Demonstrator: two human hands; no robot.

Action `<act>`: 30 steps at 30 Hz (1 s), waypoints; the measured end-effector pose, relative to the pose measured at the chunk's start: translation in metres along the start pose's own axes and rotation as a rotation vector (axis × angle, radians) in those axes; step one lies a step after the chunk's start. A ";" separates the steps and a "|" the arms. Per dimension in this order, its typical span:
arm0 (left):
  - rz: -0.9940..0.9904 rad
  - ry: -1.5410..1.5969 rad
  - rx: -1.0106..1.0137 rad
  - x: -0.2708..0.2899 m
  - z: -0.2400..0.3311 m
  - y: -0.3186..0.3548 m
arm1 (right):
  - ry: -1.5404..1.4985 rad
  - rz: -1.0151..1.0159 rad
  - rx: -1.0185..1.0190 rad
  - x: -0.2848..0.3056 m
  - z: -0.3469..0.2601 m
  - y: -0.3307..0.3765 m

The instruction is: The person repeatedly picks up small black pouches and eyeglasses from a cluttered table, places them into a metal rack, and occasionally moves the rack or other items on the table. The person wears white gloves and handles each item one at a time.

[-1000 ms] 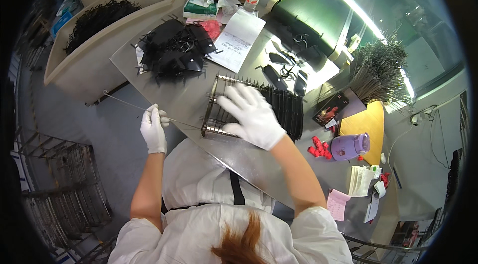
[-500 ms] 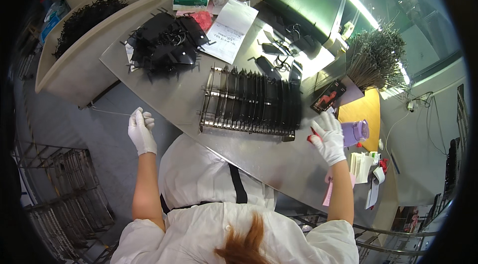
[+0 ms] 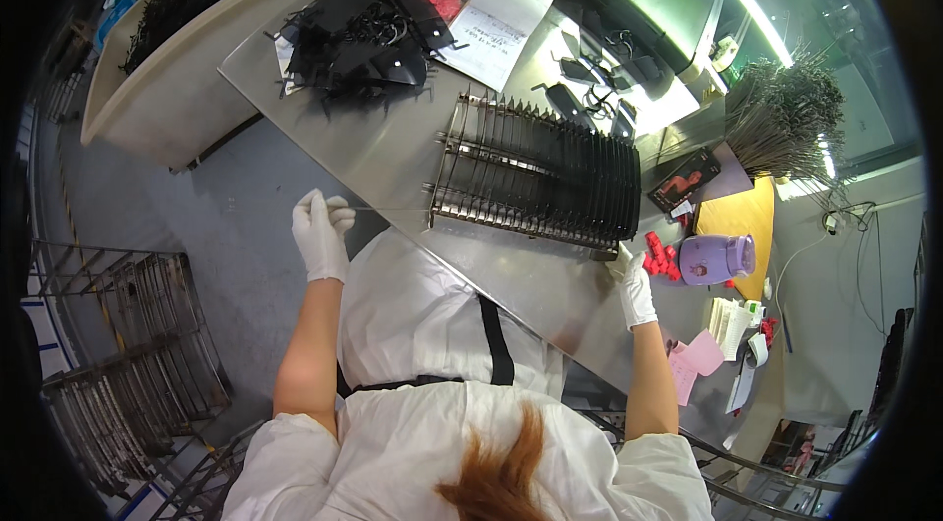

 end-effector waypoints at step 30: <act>-0.281 0.179 0.103 -0.049 -0.019 0.016 | -0.041 0.202 -0.055 -0.023 -0.019 0.006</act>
Point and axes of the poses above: each hand's wrist, its own y-axis away from the middle knuckle, its own x-axis out of the back of the hand, z = x × y, the point moved 4 cm from there along -y, towards the middle knuckle, and after that the axes turned 3 degrees about x, right-handed, at the moved point
